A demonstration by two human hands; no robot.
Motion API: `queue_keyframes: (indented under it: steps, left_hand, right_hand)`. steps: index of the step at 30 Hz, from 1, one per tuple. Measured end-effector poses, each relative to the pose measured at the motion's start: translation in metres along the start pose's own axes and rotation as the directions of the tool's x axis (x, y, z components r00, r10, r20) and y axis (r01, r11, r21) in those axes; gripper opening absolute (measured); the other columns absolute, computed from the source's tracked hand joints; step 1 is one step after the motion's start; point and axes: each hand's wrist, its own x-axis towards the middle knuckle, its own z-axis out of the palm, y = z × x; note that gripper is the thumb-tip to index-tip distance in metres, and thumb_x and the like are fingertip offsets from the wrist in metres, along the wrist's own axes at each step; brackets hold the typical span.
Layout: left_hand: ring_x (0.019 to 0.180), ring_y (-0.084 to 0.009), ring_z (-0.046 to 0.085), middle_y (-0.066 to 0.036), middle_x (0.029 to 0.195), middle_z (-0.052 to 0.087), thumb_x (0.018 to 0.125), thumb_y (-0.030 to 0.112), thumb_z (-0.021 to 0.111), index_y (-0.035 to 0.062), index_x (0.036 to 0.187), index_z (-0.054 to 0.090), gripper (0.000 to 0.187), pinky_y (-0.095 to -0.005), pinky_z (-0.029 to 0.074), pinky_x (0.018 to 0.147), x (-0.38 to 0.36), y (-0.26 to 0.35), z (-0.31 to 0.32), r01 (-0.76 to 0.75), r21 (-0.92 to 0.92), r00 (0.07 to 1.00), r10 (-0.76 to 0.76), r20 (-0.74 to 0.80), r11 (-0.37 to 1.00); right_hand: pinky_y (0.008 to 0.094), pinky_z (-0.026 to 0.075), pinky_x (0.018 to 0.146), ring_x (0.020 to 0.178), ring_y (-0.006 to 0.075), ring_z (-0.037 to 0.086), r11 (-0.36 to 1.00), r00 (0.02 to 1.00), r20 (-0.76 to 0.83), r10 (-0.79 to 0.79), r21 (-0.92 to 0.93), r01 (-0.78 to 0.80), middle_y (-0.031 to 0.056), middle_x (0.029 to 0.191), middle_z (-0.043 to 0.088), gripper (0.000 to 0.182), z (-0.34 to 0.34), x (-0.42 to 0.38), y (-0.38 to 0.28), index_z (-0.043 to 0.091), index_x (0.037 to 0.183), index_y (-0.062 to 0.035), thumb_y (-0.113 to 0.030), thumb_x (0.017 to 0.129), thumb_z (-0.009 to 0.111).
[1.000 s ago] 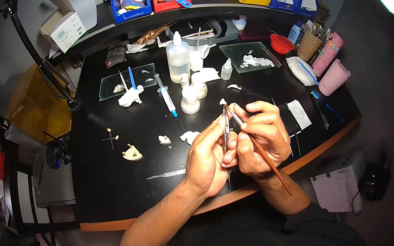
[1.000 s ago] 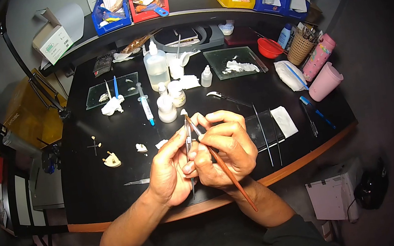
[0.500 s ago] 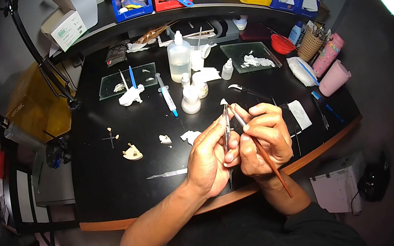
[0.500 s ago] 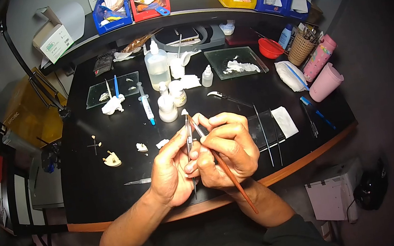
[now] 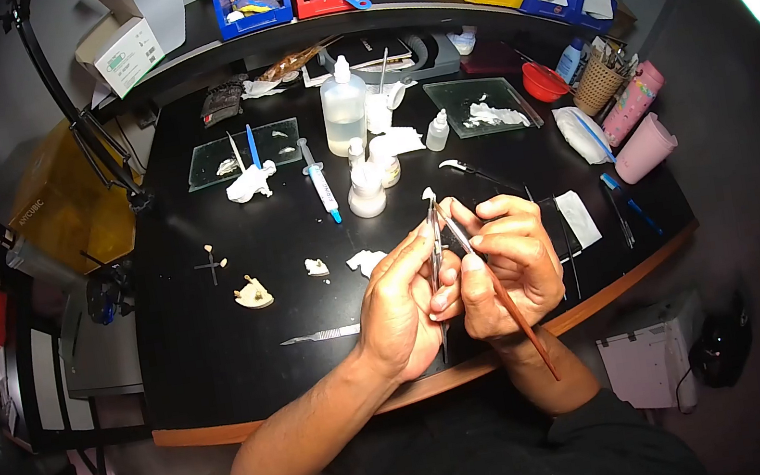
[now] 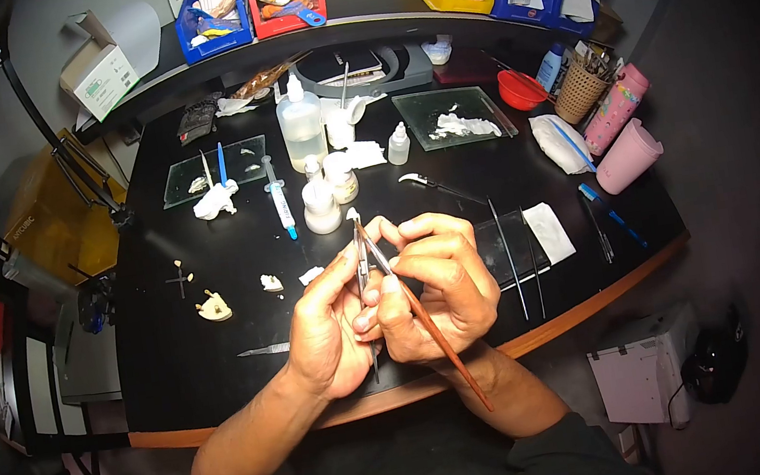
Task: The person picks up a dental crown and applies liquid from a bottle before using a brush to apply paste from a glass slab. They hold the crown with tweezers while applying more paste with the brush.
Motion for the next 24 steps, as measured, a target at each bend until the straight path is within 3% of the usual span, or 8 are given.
queue_keyframes:
  steps: [24]
  left_hand:
    - [0.055, -0.0052, 0.044, 0.000, 0.075, 0.048, 0.105, 0.028, 0.043, 0.0062, 0.131, 0.050, 0.035, -0.0169, 0.034, 0.046, -0.0008, -0.0004, 0.0004, 0.004, -0.007, 1.000, -0.004, -0.019, 1.000]
  right_hand:
    - [0.0402, 0.061, 0.075, 0.088, 0.0294, 0.059, 1.000, 1.000, -0.002, -0.021, -0.004, 0.021, 0.0108, 0.079, 0.059, 0.014, -0.0003, 0.0011, -0.0001, 0.063, 0.086, 0.0012, 0.005, 0.073, 0.067]
